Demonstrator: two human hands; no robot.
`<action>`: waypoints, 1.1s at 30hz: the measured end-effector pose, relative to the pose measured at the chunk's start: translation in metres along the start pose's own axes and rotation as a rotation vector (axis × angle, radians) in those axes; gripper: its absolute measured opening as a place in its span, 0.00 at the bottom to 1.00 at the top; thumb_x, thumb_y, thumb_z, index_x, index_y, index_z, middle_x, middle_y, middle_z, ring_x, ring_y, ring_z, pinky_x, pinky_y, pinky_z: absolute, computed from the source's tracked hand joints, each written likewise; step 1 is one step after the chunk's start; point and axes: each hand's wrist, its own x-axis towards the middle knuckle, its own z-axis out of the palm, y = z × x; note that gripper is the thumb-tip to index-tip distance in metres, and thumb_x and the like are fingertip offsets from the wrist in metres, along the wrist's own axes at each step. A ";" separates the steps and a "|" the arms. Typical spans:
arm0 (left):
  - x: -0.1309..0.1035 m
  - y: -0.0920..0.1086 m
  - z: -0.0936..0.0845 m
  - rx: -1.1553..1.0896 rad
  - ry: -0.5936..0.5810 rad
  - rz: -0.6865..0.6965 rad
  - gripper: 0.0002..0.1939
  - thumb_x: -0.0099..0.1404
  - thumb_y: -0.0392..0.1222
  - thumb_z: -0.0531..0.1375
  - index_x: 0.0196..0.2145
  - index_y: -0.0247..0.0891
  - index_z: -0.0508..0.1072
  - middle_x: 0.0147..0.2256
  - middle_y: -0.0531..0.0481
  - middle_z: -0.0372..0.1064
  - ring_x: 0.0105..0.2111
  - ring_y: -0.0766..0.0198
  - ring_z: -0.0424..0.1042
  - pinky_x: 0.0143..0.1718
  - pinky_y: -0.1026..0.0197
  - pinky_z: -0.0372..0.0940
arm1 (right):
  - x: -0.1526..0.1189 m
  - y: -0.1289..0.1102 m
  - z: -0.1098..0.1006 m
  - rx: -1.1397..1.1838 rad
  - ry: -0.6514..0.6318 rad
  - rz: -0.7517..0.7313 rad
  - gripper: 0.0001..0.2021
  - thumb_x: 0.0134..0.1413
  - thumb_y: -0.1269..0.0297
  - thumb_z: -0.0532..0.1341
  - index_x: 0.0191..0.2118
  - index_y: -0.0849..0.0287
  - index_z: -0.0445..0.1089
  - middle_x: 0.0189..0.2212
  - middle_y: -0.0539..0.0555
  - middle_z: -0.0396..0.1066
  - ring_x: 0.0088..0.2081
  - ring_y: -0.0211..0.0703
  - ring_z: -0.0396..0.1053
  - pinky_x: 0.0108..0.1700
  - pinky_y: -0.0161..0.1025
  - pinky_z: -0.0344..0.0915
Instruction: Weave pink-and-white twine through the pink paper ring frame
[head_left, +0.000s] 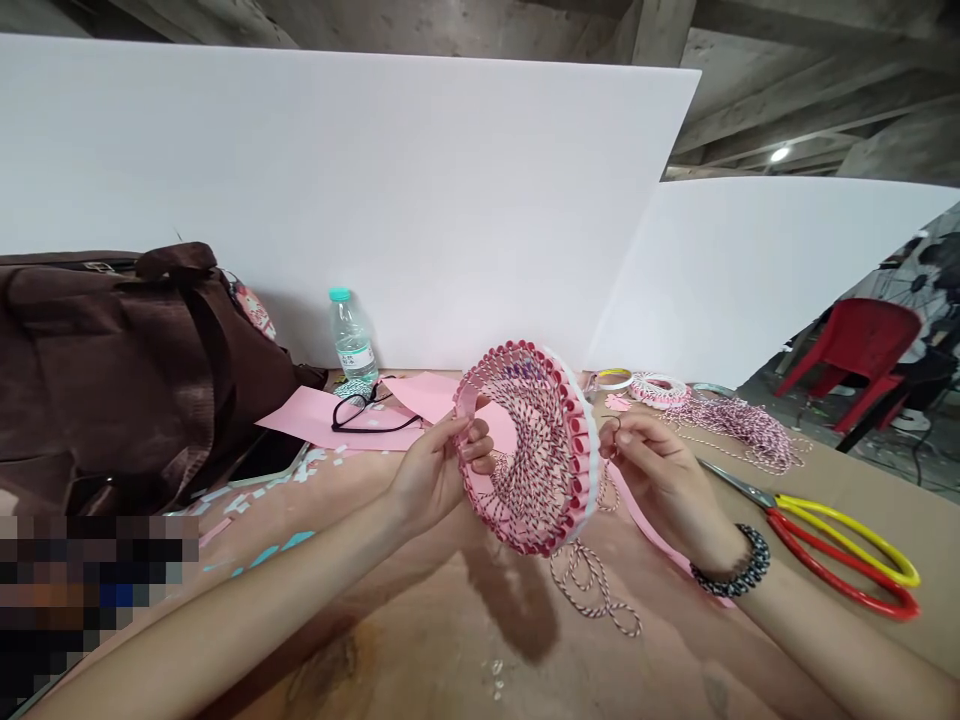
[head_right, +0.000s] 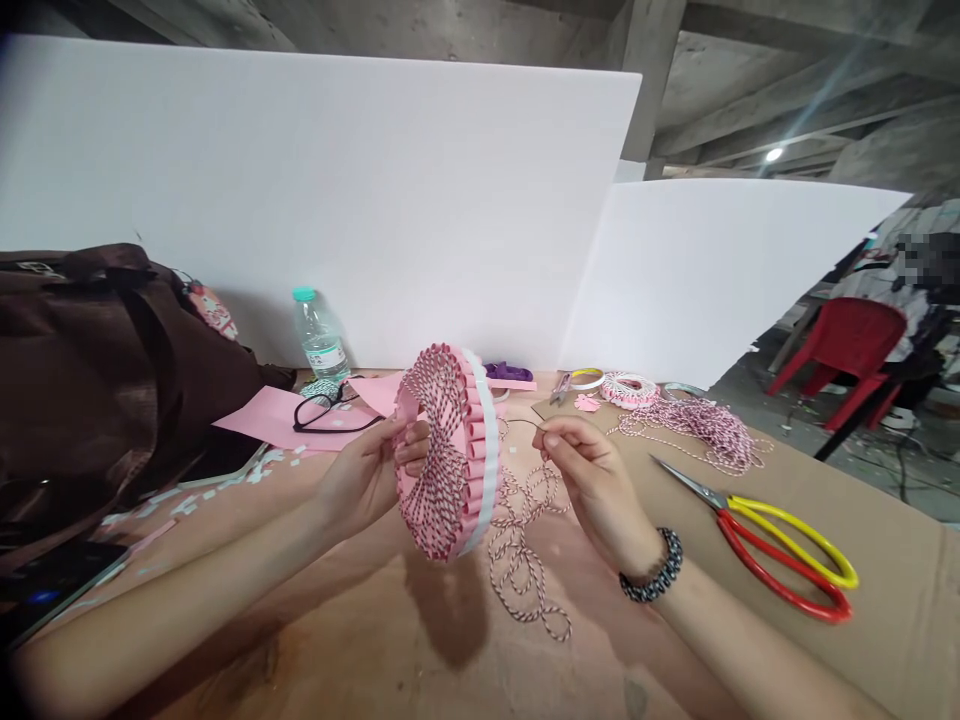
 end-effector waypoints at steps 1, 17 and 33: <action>0.000 0.000 0.000 -0.001 0.005 -0.008 0.07 0.63 0.30 0.50 0.36 0.34 0.66 0.22 0.56 0.51 0.18 0.73 0.54 0.20 0.69 0.56 | -0.001 0.000 0.000 -0.002 -0.003 0.002 0.02 0.52 0.62 0.64 0.33 0.50 0.73 0.30 0.48 0.67 0.34 0.38 0.62 0.40 0.38 0.60; 0.000 -0.004 -0.006 0.023 0.000 -0.079 0.11 0.64 0.33 0.51 0.23 0.32 0.62 0.21 0.55 0.50 0.19 0.73 0.55 0.21 0.68 0.59 | -0.004 0.004 -0.003 -0.059 -0.052 0.009 0.03 0.51 0.60 0.65 0.34 0.48 0.75 0.31 0.48 0.72 0.36 0.39 0.67 0.41 0.39 0.62; 0.005 -0.011 -0.010 0.244 0.045 0.055 0.12 0.61 0.33 0.56 0.44 0.35 0.65 0.24 0.55 0.55 0.21 0.71 0.55 0.24 0.66 0.58 | -0.011 -0.008 0.013 0.253 -0.012 0.399 0.08 0.44 0.59 0.70 0.31 0.56 0.75 0.27 0.48 0.74 0.28 0.33 0.67 0.32 0.32 0.64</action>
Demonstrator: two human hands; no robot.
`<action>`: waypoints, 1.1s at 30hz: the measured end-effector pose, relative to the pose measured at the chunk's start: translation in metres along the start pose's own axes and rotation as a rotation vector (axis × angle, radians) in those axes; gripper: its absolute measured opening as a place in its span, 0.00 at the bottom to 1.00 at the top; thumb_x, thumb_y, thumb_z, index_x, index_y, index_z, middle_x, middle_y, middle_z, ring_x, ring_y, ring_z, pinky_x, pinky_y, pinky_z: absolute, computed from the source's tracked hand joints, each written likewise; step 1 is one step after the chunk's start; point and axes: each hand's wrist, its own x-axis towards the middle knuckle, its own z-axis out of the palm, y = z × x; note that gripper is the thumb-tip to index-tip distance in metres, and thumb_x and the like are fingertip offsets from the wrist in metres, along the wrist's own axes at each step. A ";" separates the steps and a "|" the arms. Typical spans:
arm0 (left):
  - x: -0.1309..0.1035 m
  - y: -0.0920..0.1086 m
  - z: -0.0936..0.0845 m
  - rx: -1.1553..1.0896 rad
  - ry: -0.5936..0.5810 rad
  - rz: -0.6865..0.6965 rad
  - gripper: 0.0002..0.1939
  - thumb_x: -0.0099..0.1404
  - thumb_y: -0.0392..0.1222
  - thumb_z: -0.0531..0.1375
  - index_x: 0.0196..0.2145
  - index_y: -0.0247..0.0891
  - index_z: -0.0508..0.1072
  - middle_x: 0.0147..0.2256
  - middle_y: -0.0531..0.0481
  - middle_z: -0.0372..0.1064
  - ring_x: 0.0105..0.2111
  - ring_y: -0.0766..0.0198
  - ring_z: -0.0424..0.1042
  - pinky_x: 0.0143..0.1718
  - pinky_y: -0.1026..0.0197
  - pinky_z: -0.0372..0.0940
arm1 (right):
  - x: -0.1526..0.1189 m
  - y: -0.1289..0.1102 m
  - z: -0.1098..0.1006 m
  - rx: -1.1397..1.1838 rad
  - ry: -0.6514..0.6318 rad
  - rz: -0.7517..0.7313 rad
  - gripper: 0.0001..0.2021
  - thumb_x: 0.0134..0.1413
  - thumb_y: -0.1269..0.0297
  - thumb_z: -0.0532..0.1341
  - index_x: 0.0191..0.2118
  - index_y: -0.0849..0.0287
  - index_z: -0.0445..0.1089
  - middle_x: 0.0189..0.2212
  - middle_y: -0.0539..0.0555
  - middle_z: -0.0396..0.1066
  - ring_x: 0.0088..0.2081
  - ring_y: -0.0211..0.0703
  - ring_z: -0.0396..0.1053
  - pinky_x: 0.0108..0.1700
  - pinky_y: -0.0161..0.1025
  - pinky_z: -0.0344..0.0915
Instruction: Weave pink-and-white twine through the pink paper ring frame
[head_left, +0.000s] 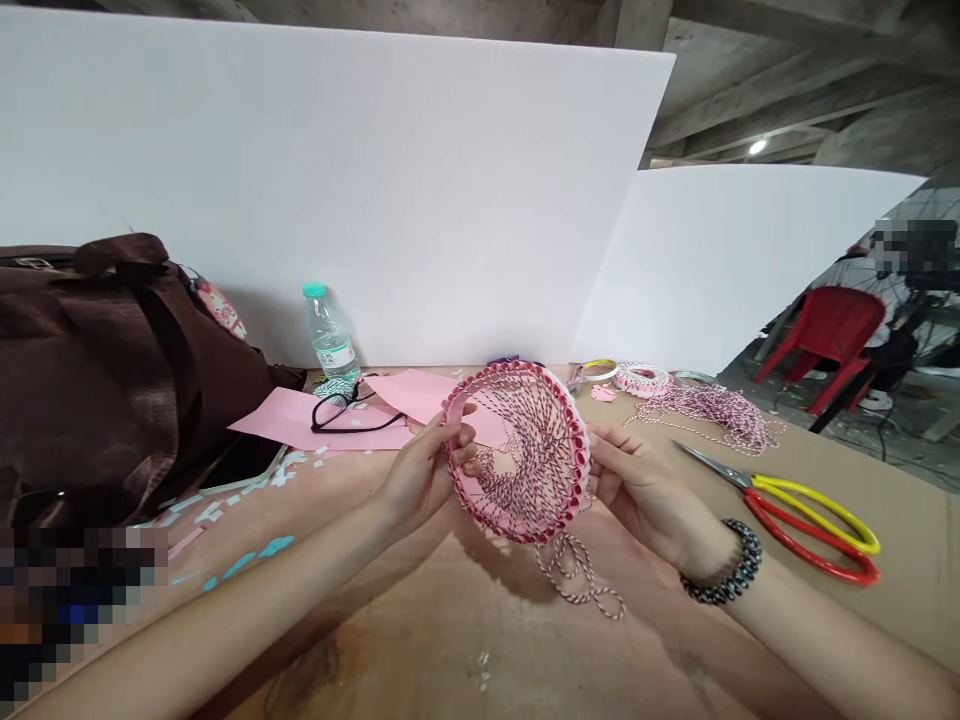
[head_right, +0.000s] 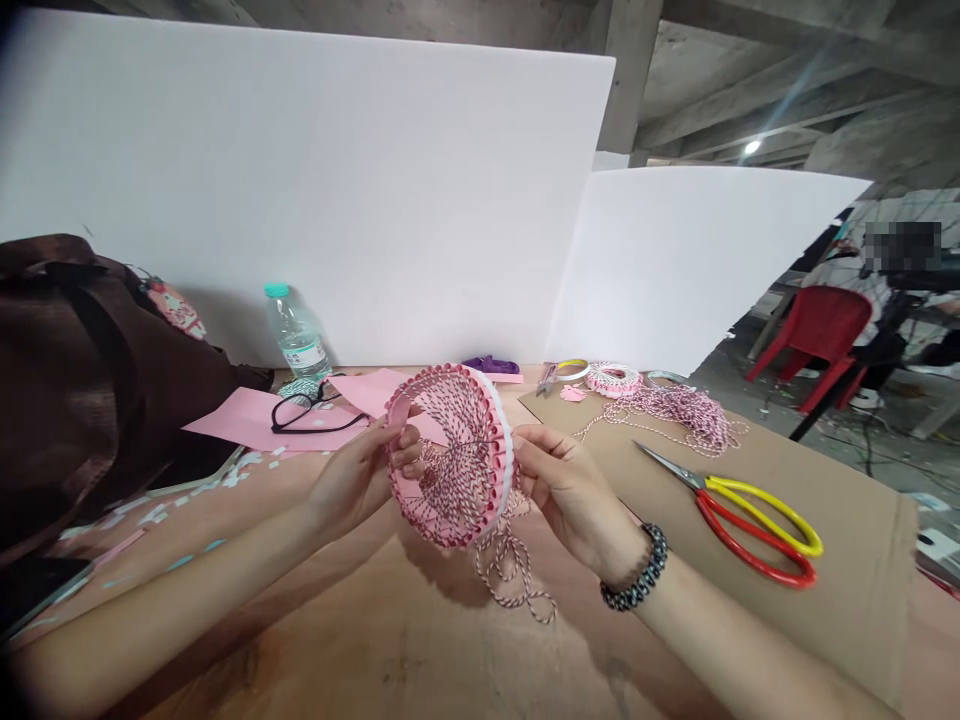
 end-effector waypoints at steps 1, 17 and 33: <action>0.000 0.000 0.000 0.007 0.010 0.010 0.12 0.61 0.32 0.56 0.44 0.35 0.65 0.24 0.55 0.55 0.21 0.72 0.54 0.24 0.66 0.58 | -0.001 0.002 0.000 0.018 0.002 0.029 0.08 0.45 0.59 0.69 0.31 0.56 0.75 0.28 0.48 0.74 0.29 0.33 0.68 0.33 0.32 0.64; 0.006 -0.005 -0.008 0.079 0.075 0.076 0.13 0.58 0.34 0.60 0.41 0.36 0.65 0.23 0.57 0.55 0.21 0.72 0.55 0.23 0.68 0.58 | 0.007 0.003 -0.011 -0.348 0.137 -0.256 0.16 0.46 0.63 0.68 0.42 0.53 0.66 0.34 0.50 0.73 0.37 0.40 0.69 0.42 0.40 0.64; 0.006 -0.009 -0.012 0.000 0.008 -0.084 0.09 0.66 0.37 0.54 0.43 0.30 0.67 0.28 0.50 0.64 0.27 0.67 0.67 0.32 0.62 0.67 | 0.019 0.001 -0.035 -1.177 0.026 -0.496 0.08 0.61 0.61 0.54 0.43 0.56 0.65 0.38 0.54 0.70 0.37 0.44 0.67 0.38 0.43 0.63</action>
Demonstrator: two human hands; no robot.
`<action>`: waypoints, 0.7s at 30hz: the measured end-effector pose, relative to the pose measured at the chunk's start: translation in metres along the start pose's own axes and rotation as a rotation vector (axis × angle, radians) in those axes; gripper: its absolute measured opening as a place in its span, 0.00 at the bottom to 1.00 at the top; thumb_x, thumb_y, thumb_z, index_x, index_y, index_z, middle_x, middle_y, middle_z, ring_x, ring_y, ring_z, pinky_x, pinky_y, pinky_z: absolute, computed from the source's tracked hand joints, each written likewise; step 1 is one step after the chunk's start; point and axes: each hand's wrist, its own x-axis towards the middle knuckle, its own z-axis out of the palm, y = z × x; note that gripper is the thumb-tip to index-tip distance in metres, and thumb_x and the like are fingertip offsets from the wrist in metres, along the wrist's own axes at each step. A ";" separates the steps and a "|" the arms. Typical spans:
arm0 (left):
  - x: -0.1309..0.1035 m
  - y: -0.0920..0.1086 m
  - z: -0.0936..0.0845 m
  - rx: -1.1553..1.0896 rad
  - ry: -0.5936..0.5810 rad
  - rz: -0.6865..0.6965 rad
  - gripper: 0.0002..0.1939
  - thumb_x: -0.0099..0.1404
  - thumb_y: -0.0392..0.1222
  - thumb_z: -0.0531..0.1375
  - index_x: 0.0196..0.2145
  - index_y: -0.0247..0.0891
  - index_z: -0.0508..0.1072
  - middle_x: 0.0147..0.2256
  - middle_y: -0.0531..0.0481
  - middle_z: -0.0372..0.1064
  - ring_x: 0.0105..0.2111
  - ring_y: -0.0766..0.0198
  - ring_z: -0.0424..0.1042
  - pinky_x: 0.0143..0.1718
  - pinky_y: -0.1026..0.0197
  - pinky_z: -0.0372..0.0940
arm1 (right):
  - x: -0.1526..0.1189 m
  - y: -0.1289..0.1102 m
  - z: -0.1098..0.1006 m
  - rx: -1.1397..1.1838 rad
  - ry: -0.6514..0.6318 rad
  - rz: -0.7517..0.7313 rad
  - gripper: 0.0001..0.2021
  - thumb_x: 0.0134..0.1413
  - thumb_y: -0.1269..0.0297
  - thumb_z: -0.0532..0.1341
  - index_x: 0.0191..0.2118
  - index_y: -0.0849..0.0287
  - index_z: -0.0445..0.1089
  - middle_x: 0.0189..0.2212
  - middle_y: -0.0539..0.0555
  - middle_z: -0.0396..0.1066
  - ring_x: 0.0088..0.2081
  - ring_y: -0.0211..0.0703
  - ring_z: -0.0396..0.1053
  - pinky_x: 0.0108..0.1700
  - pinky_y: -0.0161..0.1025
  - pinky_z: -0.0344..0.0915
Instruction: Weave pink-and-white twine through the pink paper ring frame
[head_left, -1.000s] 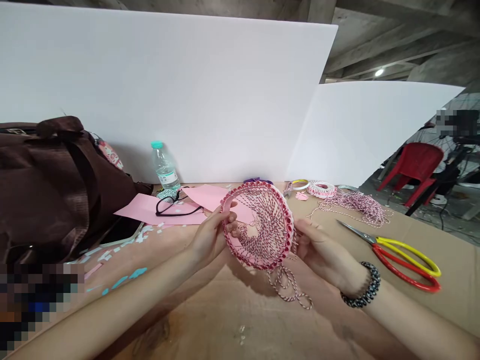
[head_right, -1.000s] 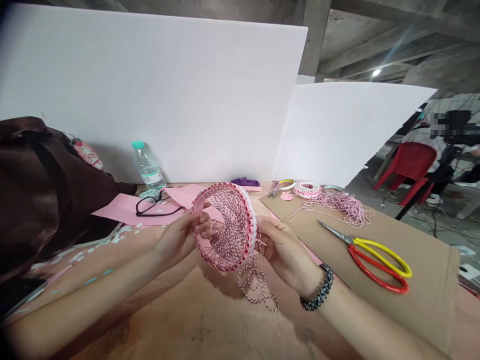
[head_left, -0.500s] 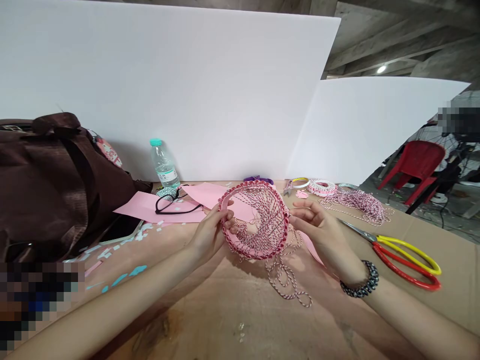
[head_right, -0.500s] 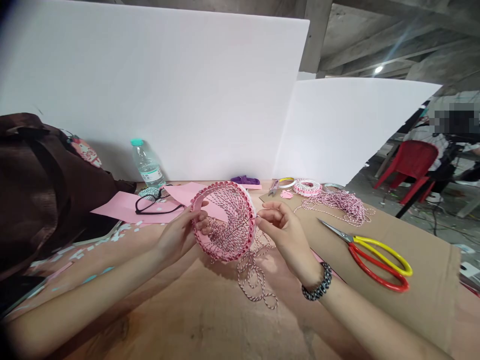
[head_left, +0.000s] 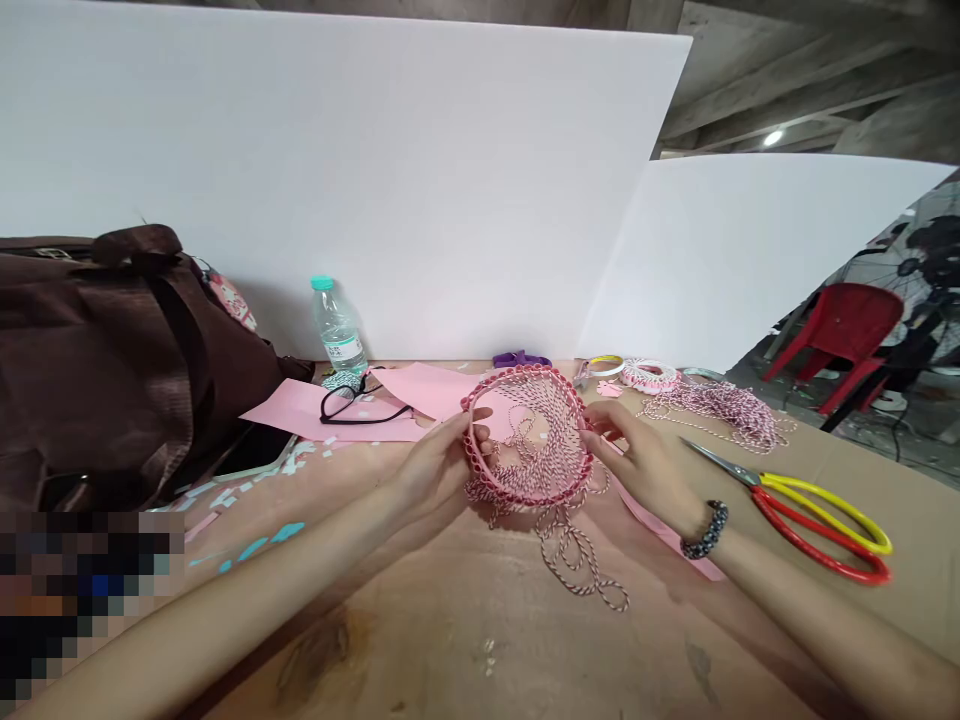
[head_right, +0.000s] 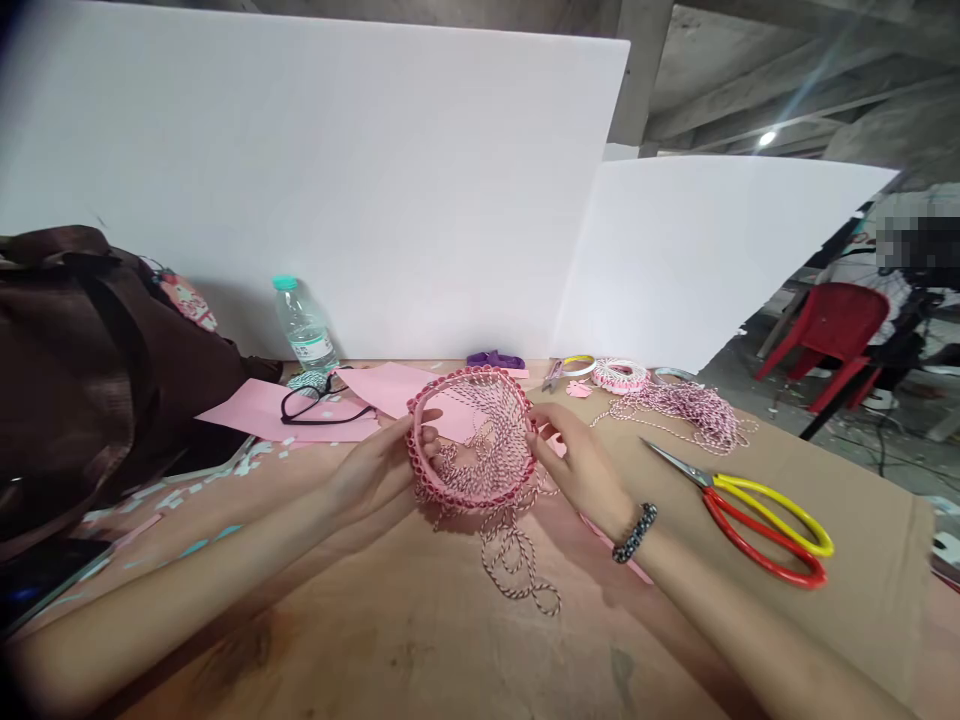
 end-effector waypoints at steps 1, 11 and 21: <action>0.000 0.000 -0.002 0.043 -0.008 -0.010 0.09 0.65 0.37 0.55 0.42 0.30 0.68 0.29 0.47 0.67 0.29 0.66 0.69 0.34 0.61 0.68 | 0.001 0.003 0.000 0.033 -0.007 0.017 0.08 0.61 0.61 0.54 0.42 0.56 0.66 0.37 0.54 0.70 0.36 0.43 0.67 0.37 0.42 0.64; 0.001 0.015 0.000 0.442 0.024 -0.068 0.16 0.56 0.38 0.65 0.41 0.34 0.67 0.36 0.39 0.75 0.31 0.61 0.75 0.30 0.62 0.70 | 0.015 0.025 -0.004 0.125 0.141 0.020 0.09 0.52 0.58 0.62 0.34 0.56 0.75 0.36 0.56 0.74 0.36 0.47 0.70 0.36 0.46 0.65; 0.005 0.004 -0.007 0.294 0.062 0.017 0.12 0.56 0.37 0.65 0.33 0.35 0.64 0.32 0.43 0.74 0.33 0.59 0.76 0.29 0.63 0.71 | -0.001 -0.018 -0.005 -0.027 0.286 -0.412 0.16 0.58 0.71 0.58 0.47 0.44 0.72 0.40 0.51 0.75 0.43 0.47 0.71 0.46 0.50 0.67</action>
